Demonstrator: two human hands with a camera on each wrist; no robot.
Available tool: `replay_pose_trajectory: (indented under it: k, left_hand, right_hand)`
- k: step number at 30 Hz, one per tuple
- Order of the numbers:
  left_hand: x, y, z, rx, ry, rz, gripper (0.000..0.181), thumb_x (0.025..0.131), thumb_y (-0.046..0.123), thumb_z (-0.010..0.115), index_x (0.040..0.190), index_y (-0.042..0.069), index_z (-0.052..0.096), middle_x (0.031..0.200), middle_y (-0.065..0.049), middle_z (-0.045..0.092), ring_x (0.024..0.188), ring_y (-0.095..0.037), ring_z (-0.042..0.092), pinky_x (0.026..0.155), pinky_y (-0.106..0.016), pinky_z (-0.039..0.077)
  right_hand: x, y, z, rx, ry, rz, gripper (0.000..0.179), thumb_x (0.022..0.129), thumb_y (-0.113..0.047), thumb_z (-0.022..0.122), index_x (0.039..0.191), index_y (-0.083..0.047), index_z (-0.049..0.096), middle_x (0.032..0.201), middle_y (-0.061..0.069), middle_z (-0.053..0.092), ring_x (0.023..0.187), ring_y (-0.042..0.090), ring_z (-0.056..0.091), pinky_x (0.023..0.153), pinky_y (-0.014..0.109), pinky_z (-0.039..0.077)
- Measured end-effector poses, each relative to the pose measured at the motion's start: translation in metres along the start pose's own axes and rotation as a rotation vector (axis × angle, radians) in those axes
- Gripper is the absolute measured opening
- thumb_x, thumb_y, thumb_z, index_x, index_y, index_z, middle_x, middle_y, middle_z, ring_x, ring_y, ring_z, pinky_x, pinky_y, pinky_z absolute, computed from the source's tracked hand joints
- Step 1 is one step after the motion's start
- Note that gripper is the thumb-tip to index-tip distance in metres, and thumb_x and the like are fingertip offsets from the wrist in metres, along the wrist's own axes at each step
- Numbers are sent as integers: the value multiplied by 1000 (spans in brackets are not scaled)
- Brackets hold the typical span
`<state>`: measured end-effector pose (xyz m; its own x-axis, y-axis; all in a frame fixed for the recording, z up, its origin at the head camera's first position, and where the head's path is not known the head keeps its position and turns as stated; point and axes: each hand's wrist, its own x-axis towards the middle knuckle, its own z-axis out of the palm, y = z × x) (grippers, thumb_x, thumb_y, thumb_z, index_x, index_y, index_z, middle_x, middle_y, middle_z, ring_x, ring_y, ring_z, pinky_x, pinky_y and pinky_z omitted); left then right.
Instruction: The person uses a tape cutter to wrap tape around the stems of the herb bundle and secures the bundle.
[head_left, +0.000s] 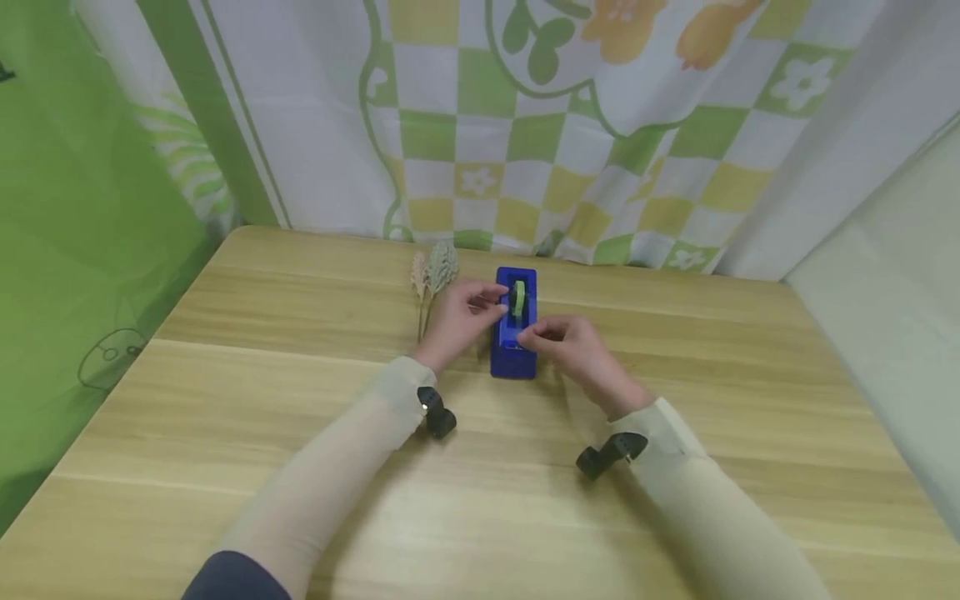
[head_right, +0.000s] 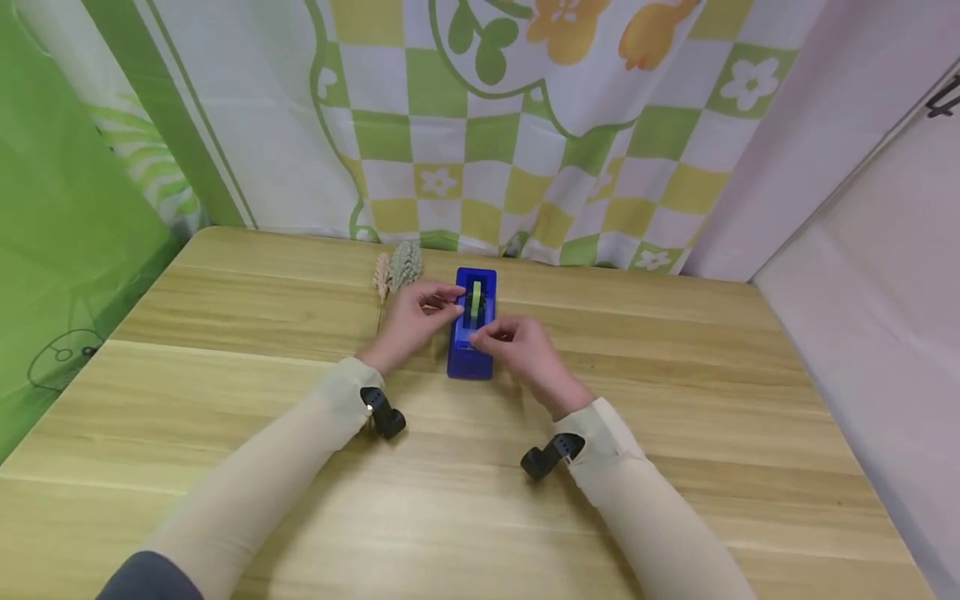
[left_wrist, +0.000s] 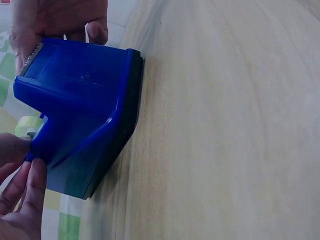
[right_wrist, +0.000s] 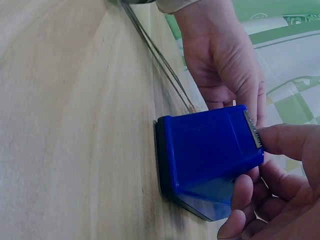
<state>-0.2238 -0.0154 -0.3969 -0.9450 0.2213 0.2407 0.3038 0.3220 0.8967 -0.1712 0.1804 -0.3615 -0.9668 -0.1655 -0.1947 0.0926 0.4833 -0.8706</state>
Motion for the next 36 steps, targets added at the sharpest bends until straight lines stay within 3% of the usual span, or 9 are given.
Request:
replay_pose_trajectory:
  k: [13,20,24,29,36]
  left_hand:
    - [-1,5,3,9,5,-11,28,96,13,76,123,5,75,114,-14,71,104,-28,72,97,-34,60]
    - [-2,6,3,13,10,1,27,97,12,75,123,5,75,115,-13,71,104,-27,72,97,-33,60]
    - [-1,4,3,12,12,3,27,97,12,75,123,5,75,114,-13,71,105,-27,72,97,-33,60]
    - [-1,2,4,24,13,-1,26,98,13,75,123,5,75,113,-13,71,104,-27,72,97,-34,60]
    - [-3,1,3,24,16,-2,27,97,13,75,123,5,75,113,-13,71,104,-27,72,97,-33,60]
  right_hand:
    - [1,9,3,115,30,20,20,103,-22,67,107,-3,72,94,-11,68,88,11,55,75,24,45]
    - [2,6,0,187,10,49,10,103,-23,67,98,-15,70,92,-15,67,88,8,56,79,25,46]
    - [2,2,-1,264,15,81,11,103,-23,67,93,-19,70,86,-16,67,84,8,53,74,23,42]
    - [1,-2,-2,338,-11,89,12,104,-19,65,94,-15,70,78,-14,68,67,6,44,63,21,35]
    - [-1,-4,-2,333,-37,85,10,104,-17,65,97,-12,70,80,-14,72,69,5,46,67,22,40]
